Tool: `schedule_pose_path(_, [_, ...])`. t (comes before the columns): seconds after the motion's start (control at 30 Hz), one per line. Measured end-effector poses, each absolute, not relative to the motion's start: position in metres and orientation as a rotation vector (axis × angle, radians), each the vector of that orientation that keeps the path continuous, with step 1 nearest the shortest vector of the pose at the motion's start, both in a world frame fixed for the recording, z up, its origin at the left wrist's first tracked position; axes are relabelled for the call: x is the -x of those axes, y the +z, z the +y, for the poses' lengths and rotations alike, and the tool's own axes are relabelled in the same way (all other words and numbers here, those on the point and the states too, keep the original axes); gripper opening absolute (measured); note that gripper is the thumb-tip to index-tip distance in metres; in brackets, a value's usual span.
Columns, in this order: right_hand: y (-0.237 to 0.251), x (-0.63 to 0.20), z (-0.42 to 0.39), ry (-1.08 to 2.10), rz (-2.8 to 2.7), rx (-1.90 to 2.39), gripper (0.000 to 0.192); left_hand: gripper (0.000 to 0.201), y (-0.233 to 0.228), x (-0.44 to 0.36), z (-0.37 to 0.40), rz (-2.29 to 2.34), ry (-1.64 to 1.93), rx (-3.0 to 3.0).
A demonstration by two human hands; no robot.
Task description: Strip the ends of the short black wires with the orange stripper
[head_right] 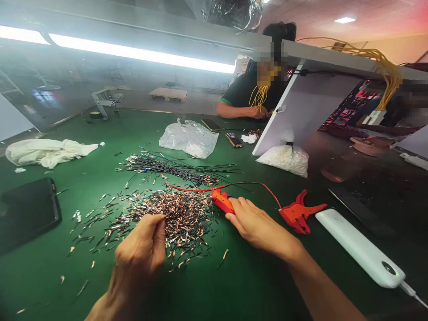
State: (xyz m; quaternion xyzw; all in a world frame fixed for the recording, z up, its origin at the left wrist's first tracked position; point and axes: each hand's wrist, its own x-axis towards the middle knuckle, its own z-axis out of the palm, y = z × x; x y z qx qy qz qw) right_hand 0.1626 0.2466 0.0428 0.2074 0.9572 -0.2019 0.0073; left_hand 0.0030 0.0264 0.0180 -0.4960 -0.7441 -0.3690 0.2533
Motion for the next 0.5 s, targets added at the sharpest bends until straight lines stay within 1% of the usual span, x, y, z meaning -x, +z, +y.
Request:
schedule_pose_path(0.07, [0.052,-0.156,0.248,-0.809,2.969,-0.649,0.033,0.012,0.017,-0.004,0.027,-2.015,-1.032,1.346])
schedule_pose_path(0.1, [0.055,-0.153,0.247,-0.972,2.932,-0.658,0.036,0.013,0.017,-0.005,0.027,-2.007,-1.063,1.338])
schedule_pose_path(0.17, [0.059,-0.147,0.24,-1.542,2.729,-0.674,0.044,0.013,0.017,-0.007,0.027,-1.987,-1.152,1.327])
schedule_pose_path(0.23, [0.058,-0.143,0.228,-2.203,2.336,-0.63,0.048,0.012,0.018,-0.009,0.027,-1.995,-1.24,1.3])
schedule_pose_path(0.27, [0.057,-0.141,0.222,-2.433,2.148,-0.573,0.047,0.011,0.02,-0.011,0.027,-2.016,-1.268,1.288])
schedule_pose_path(0.3, [0.055,-0.14,0.215,-2.585,2.008,-0.502,0.046,0.012,0.022,-0.013,0.027,-2.044,-1.274,1.291])
schedule_pose_path(0.37, [0.049,-0.138,0.203,-2.765,1.805,-0.376,0.041,0.022,0.025,-0.018,0.027,-2.093,-1.245,1.349])
schedule_pose_path(0.43, [0.043,-0.137,0.193,-2.867,1.685,-0.355,0.037,0.031,0.027,-0.025,0.029,-2.11,-1.225,1.488])
schedule_pose_path(0.5, [0.038,-0.137,0.187,-2.917,1.636,-0.417,0.039,0.029,0.024,-0.034,0.031,-2.113,-1.246,1.639])
